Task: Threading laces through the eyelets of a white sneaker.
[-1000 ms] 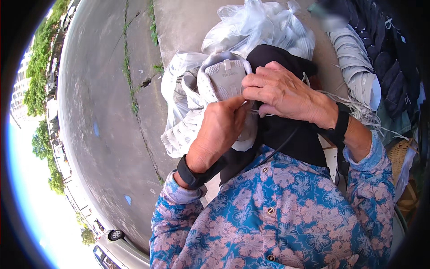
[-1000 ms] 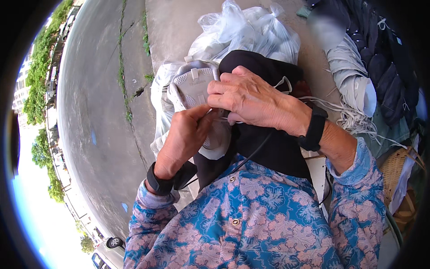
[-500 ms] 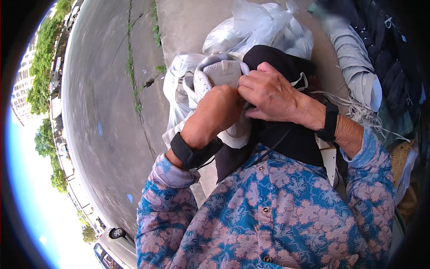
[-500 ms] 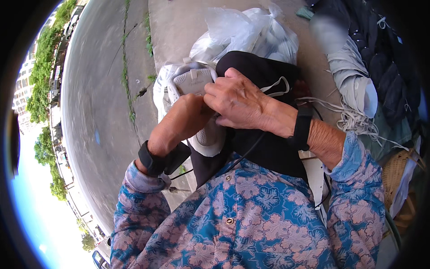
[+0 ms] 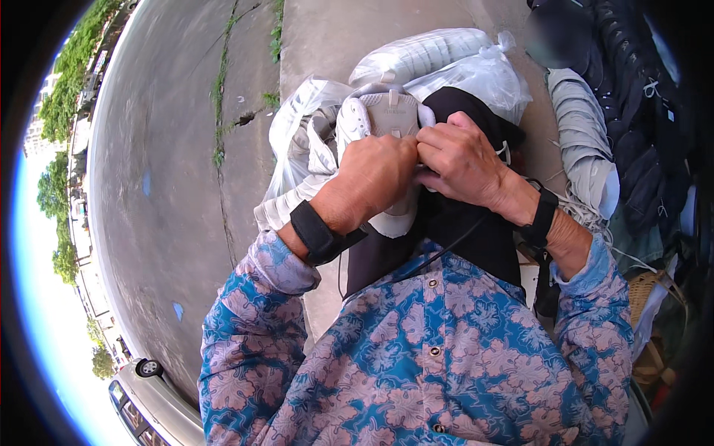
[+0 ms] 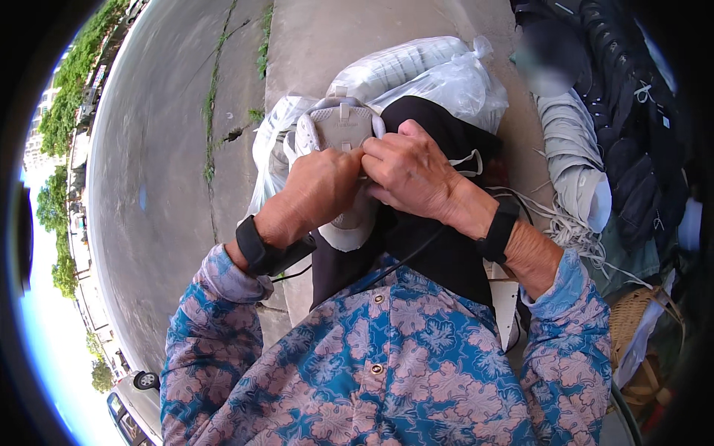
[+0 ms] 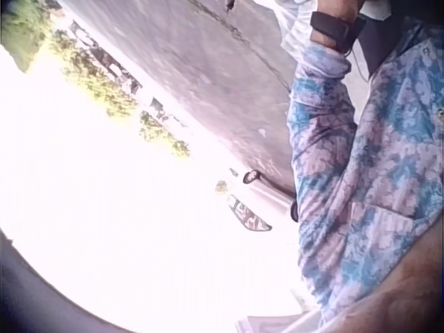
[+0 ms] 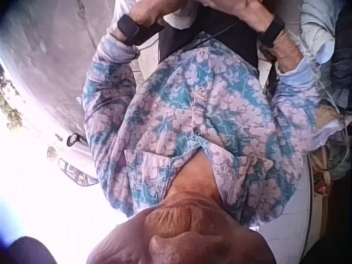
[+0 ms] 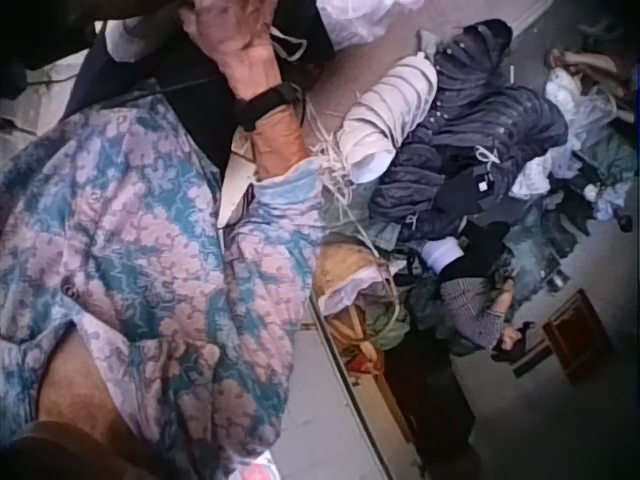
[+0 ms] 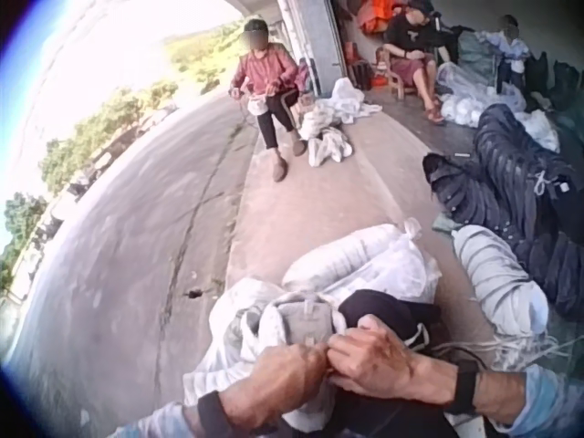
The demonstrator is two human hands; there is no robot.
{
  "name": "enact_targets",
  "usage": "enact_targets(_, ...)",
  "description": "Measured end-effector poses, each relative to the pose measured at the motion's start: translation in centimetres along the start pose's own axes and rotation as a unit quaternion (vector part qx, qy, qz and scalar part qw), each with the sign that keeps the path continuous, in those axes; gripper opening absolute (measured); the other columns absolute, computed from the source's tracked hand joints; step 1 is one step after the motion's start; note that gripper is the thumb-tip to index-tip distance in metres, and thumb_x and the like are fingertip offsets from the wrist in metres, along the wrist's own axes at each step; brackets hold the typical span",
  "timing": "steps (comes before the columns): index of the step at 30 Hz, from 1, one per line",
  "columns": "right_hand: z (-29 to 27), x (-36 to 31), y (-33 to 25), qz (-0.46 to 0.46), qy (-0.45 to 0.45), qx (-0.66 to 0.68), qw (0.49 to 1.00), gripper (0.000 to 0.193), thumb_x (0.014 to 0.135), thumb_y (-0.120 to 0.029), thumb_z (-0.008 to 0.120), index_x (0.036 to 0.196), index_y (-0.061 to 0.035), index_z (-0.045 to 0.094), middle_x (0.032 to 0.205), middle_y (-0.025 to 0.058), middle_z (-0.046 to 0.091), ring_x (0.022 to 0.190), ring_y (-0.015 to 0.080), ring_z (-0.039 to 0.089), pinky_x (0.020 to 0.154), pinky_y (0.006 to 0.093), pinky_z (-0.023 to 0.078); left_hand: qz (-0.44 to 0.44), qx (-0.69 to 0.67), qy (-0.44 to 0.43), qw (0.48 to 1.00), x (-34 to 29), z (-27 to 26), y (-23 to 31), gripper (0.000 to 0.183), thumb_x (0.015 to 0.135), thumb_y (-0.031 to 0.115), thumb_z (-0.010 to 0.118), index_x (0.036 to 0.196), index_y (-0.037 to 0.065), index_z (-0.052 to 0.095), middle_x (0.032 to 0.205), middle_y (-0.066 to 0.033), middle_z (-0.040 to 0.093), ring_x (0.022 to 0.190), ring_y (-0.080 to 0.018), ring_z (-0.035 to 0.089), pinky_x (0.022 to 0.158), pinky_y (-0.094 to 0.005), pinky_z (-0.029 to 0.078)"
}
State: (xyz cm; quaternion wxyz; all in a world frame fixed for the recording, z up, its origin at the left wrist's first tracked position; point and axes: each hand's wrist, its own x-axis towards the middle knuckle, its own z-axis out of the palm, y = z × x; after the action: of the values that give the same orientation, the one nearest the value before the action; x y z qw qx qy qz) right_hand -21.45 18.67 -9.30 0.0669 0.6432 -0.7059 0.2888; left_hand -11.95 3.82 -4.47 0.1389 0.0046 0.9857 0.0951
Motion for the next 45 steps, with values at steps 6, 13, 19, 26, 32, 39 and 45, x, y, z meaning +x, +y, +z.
enact_targets(6, -0.2, 0.1, -0.1, 0.023, 0.009, 0.048, 0.999, 0.02, 0.071, -0.016, 0.077, 0.076, -0.007, 0.06, 0.08, 0.0052, 0.058, 0.074, 0.0207, 0.06, 0.069, 0.0354, 0.037, -0.005, -0.007, 0.056, 0.998, -0.3, -0.1, -0.1, 0.014, 0.082, 0.015, 0.061, 0.09, 0.003, 0.06, 0.075, -0.0175, 0.068, 0.07, -0.0348, 0.069, 0.061, -0.0431, 0.055)
enact_targets(13, -0.3, 0.6, -0.6, 0.058, -0.014, 0.089, 0.994, 0.016, 0.076, -0.015, 0.074, 0.077, -0.0075, 0.06, 0.078, 0.0052, 0.058, 0.073, 0.0216, 0.059, 0.069, 0.035, 0.037, 0.037, -0.273, 0.197, 0.941, -0.1, -0.5, -2.3, 0.01, 0.092, 0.009, 0.057, 0.096, 0.0, 0.059, 0.076, -0.02, 0.064, 0.071, -0.0364, 0.064, 0.064, -0.0397, 0.051)
enact_targets(19, -0.7, 1.5, -0.6, 0.191, -0.002, 0.262, 0.946, 0.013, 0.086, -0.01, 0.066, 0.082, 0.0003, 0.06, 0.076, 0.0092, 0.061, 0.067, 0.0253, 0.06, 0.061, 0.0343, 0.045, -0.003, -0.499, 0.153, 0.853, -1.4, 0.9, -2.5, 0.018, 0.095, 0.015, 0.06, 0.107, 0.001, 0.059, 0.083, 0.0007, 0.057, 0.077, -0.0076, 0.051, 0.067, -0.0251, 0.044)
enact_targets(26, -2.7, 4.3, -1.2, 0.187, 0.04, 0.318, 0.928, 0.009, 0.089, -0.007, 0.062, 0.092, 0.0012, 0.064, 0.077, 0.0092, 0.061, 0.069, 0.0172, 0.06, 0.063, 0.0294, 0.047, -0.005, -0.65, 0.107, 0.753, -2.1, 1.4, -3.4, 0.04, 0.088, 0.003, 0.053, 0.128, 0.002, 0.045, 0.082, 0.0014, 0.052, 0.071, -0.0058, 0.049, 0.062, -0.0208, 0.044)
enact_targets(32, -1.6, 4.8, -1.3, 0.225, 0.027, 0.346, 0.91, 0.012, 0.087, -0.005, 0.065, 0.096, 0.001, 0.068, 0.087, 0.0099, 0.068, 0.076, 0.0176, 0.065, 0.069, 0.0267, 0.051, -0.025, -0.599, 0.149, 0.786, -2.1, 1.6, -2.6, 0.038, 0.097, 0.004, 0.049, 0.135, -0.001, 0.042, 0.076, -0.0011, 0.053, 0.063, -0.0067, 0.052, 0.056, -0.0217, 0.045)
enact_targets(39, -0.9, 5.0, -0.9, 0.223, 0.032, 0.347, 0.91, 0.013, 0.085, -0.006, 0.068, 0.096, 0.0001, 0.071, 0.09, 0.0088, 0.068, 0.08, 0.0158, 0.065, 0.071, 0.026, 0.051, -0.036, -0.543, 0.232, 0.806, -1.9, 1.4, -2.5, 0.041, 0.087, -0.001, 0.056, 0.127, -0.004, 0.05, 0.075, -0.0183, 0.062, 0.063, -0.0216, 0.063, 0.06, -0.0329, 0.05)
enact_targets(45, -1.3, 5.4, -0.6, 0.25, -0.001, 0.41, 0.877, 0.014, 0.087, -0.007, 0.065, 0.098, 0.0001, 0.071, 0.089, 0.0059, 0.067, 0.081, 0.0129, 0.062, 0.073, 0.0248, 0.049, -0.097, -0.589, 0.199, 0.778, -2.4, 0.4, -2.3, 0.042, 0.089, 0.003, 0.061, 0.128, -0.006, 0.049, 0.076, -0.0128, 0.064, 0.062, -0.0147, 0.06, 0.057, -0.0301, 0.049)
